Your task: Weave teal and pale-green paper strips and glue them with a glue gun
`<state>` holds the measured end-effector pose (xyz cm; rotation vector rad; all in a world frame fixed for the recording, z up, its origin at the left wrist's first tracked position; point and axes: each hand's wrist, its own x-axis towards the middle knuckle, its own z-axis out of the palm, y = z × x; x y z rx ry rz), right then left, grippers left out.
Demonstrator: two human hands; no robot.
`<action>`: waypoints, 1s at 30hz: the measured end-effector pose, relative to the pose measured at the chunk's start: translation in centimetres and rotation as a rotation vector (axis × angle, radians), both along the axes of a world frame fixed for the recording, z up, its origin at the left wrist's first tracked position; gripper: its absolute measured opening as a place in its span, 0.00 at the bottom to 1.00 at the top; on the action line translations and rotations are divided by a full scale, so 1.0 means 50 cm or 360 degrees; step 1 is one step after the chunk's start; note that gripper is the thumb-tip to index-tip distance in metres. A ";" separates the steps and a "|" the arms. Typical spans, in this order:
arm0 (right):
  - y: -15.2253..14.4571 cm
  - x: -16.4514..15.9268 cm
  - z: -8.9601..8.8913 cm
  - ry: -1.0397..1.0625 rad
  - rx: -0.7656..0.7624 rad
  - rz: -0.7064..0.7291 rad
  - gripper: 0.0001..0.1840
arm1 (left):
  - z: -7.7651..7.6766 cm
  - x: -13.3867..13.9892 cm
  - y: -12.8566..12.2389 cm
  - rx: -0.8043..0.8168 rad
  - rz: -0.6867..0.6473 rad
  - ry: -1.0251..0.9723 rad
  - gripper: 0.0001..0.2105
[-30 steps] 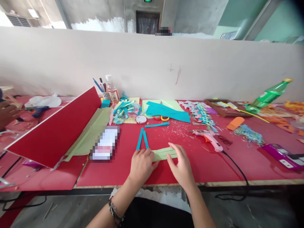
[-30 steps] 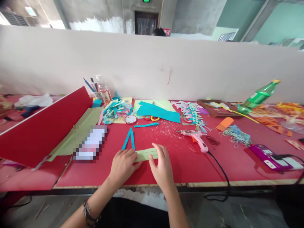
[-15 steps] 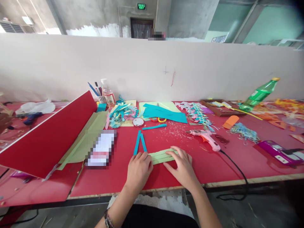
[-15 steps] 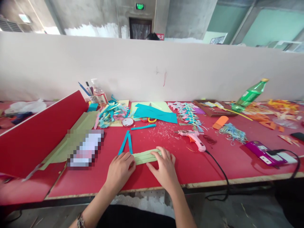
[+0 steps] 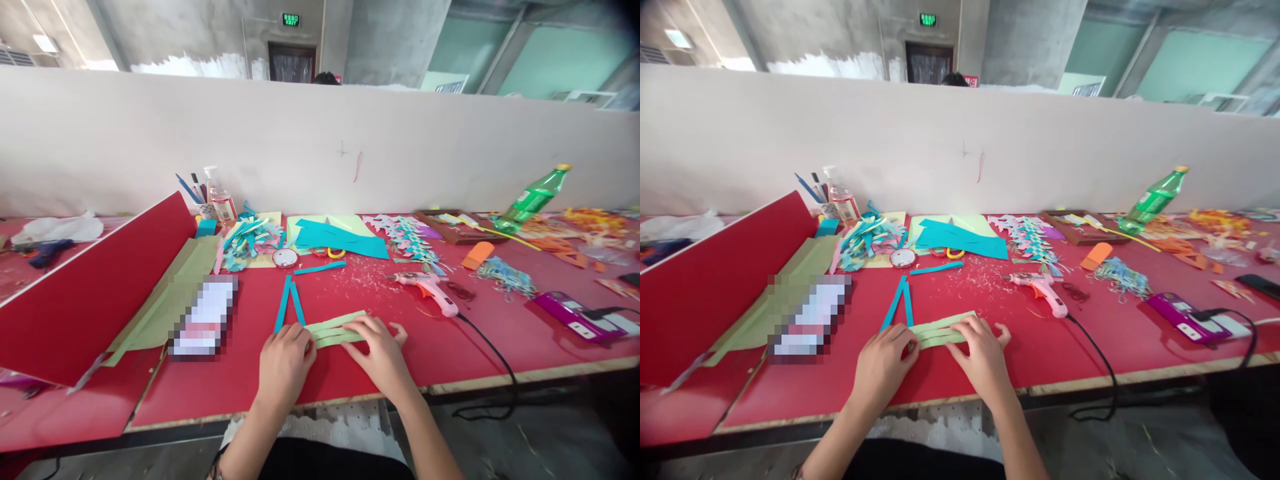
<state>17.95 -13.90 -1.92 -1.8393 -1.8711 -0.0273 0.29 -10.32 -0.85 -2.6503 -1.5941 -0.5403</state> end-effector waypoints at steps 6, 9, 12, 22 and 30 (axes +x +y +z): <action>-0.003 0.001 0.006 0.0016 -0.0028 0.0064 0.09 | -0.002 0.000 -0.002 0.0076 -0.0019 -0.0030 0.05; -0.006 0.001 0.013 0.0059 -0.0087 0.0139 0.08 | -0.004 -0.001 0.000 0.0113 -0.0025 -0.0032 0.05; -0.008 -0.001 0.017 0.0136 -0.0122 0.0175 0.07 | -0.006 -0.001 0.002 0.0144 -0.0038 -0.0016 0.05; -0.005 -0.002 -0.001 0.0100 0.0032 0.0094 0.09 | -0.003 0.002 -0.001 0.0121 -0.0055 0.0052 0.04; 0.006 -0.050 0.027 0.0199 0.0098 0.0042 0.10 | 0.000 0.002 -0.001 0.0127 -0.0115 -0.0083 0.04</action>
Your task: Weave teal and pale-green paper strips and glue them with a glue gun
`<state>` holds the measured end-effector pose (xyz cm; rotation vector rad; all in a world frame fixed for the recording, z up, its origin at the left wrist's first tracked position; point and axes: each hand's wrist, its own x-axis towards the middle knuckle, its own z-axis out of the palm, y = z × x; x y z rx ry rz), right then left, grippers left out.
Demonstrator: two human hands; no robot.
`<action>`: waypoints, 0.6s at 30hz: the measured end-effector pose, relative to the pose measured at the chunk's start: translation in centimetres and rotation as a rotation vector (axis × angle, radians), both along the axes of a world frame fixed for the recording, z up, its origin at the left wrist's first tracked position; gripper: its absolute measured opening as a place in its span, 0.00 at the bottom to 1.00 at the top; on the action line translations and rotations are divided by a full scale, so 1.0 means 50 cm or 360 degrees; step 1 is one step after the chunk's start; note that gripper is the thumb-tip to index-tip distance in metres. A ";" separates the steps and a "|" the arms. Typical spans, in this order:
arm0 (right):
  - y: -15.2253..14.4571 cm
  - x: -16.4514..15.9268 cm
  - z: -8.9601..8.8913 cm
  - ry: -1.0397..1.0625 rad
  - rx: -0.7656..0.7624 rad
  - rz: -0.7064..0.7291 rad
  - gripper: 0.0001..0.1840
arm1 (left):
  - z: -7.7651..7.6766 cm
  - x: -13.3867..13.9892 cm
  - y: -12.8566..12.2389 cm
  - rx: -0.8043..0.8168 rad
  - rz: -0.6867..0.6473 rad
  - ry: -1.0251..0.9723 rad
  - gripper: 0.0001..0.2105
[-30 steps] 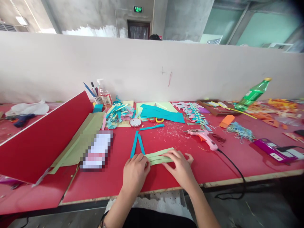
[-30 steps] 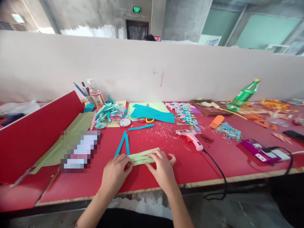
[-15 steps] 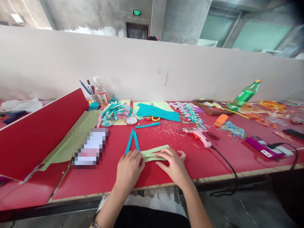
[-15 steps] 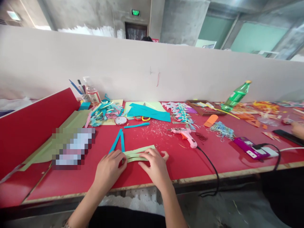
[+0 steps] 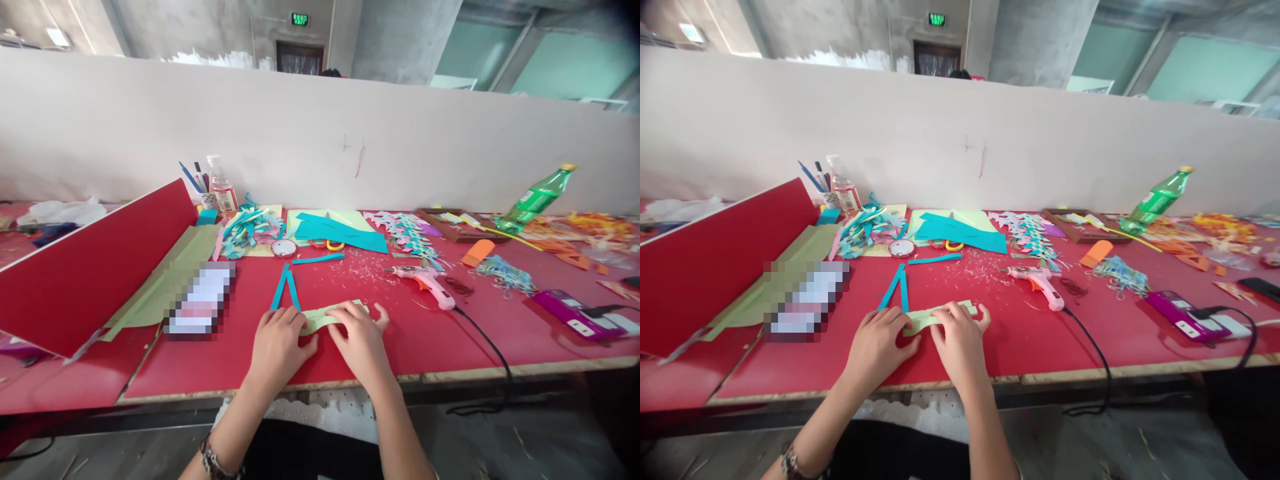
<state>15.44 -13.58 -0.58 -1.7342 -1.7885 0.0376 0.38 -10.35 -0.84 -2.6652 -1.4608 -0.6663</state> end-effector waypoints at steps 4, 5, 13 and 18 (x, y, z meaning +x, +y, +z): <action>0.008 -0.022 0.024 0.0335 -0.0096 0.0087 0.10 | 0.006 -0.001 0.000 -0.0024 -0.0006 -0.0017 0.07; 0.010 -0.026 0.028 0.0438 -0.0117 0.0131 0.10 | 0.007 -0.001 0.000 -0.0023 -0.0005 -0.0016 0.06; 0.022 -0.040 0.000 0.1241 -0.0066 0.0228 0.21 | 0.006 -0.003 0.001 0.0032 -0.0002 -0.0014 0.09; 0.021 -0.022 -0.009 0.1734 0.0100 0.0101 0.26 | 0.007 0.000 -0.001 0.0067 0.0007 -0.0008 0.12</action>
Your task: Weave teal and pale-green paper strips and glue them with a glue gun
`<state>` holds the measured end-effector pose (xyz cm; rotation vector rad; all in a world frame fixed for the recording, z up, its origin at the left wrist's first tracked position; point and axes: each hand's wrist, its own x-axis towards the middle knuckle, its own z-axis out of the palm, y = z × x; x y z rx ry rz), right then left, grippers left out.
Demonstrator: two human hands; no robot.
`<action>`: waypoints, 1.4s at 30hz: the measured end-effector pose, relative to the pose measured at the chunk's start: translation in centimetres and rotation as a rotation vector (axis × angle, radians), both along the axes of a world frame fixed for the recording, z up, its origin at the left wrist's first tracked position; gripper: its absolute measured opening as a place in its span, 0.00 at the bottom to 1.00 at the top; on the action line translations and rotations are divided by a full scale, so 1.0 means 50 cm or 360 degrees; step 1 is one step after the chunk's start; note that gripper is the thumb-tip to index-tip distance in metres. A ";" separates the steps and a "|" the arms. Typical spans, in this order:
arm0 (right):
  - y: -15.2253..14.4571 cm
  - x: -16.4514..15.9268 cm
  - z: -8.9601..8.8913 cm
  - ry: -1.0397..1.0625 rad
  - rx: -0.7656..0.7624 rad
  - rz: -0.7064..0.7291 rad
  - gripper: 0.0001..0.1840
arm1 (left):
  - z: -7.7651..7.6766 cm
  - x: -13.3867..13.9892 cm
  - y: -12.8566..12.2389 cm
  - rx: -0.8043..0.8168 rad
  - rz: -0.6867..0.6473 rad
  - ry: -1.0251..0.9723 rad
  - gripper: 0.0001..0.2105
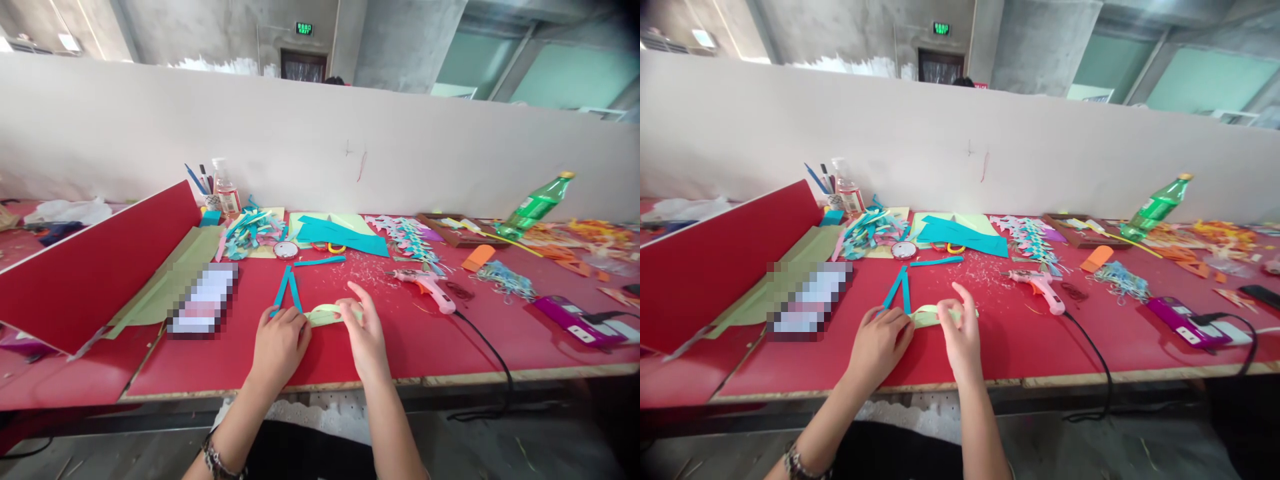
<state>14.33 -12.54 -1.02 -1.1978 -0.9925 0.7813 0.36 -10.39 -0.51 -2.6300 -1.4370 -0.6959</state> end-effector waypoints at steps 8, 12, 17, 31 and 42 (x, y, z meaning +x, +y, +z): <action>0.005 0.025 -0.003 0.0199 0.0067 -0.0128 0.17 | -0.008 0.000 0.001 0.0031 0.0026 0.0011 0.10; -0.001 0.032 -0.003 -0.0080 0.0005 -0.0109 0.16 | -0.006 0.000 0.002 0.0041 0.0030 0.0004 0.10; -0.008 0.025 -0.013 -0.0373 -0.0030 -0.0015 0.16 | -0.005 0.000 0.002 0.0075 0.0030 -0.0016 0.11; -0.024 0.005 0.000 -0.1348 -0.0052 0.0119 0.22 | 0.002 -0.009 0.002 -0.0118 0.0113 -0.0111 0.16; -0.018 0.002 -0.011 -0.1493 -0.0135 -0.0098 0.11 | 0.003 -0.010 0.004 -0.0168 0.0130 -0.0213 0.16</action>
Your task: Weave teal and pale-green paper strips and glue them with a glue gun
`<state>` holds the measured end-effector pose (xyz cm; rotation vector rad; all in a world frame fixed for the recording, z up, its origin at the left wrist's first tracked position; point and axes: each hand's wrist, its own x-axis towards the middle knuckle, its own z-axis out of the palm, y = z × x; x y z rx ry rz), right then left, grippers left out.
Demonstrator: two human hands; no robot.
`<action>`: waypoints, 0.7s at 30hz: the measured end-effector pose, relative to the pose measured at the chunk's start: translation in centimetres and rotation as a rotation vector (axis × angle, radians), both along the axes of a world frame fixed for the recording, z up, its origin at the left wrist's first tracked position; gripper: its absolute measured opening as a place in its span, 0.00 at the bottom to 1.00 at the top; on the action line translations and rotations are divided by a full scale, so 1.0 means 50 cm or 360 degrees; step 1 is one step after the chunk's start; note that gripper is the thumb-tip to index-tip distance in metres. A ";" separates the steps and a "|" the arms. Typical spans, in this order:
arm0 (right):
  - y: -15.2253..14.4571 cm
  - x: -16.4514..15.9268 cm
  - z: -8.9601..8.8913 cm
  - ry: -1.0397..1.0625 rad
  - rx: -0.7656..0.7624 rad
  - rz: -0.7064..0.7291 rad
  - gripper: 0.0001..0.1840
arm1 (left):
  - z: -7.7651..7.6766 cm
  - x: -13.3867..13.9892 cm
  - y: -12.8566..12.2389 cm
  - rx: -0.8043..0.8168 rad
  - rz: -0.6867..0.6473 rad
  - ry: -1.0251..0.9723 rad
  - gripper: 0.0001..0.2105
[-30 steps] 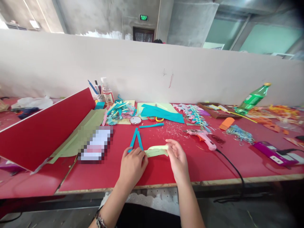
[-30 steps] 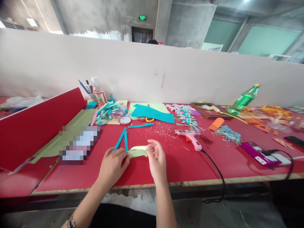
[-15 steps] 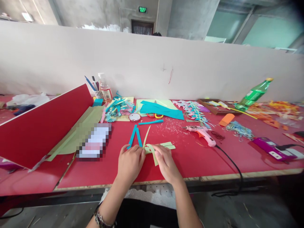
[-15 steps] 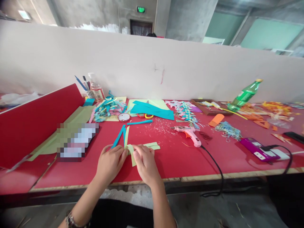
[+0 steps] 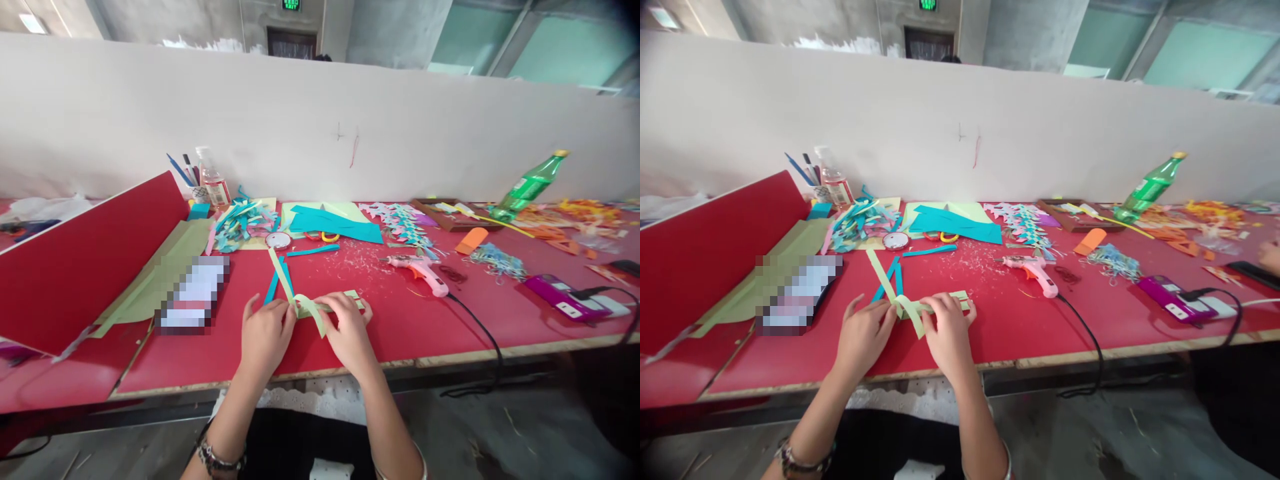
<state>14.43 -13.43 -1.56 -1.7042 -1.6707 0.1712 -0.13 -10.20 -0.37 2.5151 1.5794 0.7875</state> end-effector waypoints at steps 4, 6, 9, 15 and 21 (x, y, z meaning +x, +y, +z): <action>-0.004 0.000 0.002 -0.0067 -0.0015 0.0128 0.10 | 0.000 0.000 -0.001 0.0002 0.0005 0.0009 0.16; -0.006 0.000 0.006 -0.0088 -0.0028 0.0214 0.11 | 0.001 0.000 -0.001 0.0001 0.0006 0.0021 0.16; -0.008 -0.002 0.012 -0.0073 -0.0053 0.0244 0.10 | 0.000 0.000 -0.002 0.0005 0.0006 0.0021 0.16; -0.006 -0.003 0.007 0.0157 -0.0026 0.0115 0.11 | 0.000 0.001 -0.003 0.0015 -0.0019 0.0036 0.15; 0.001 0.009 -0.011 0.0559 0.0174 -0.0261 0.23 | -0.005 0.001 -0.001 0.0065 -0.0035 0.0086 0.10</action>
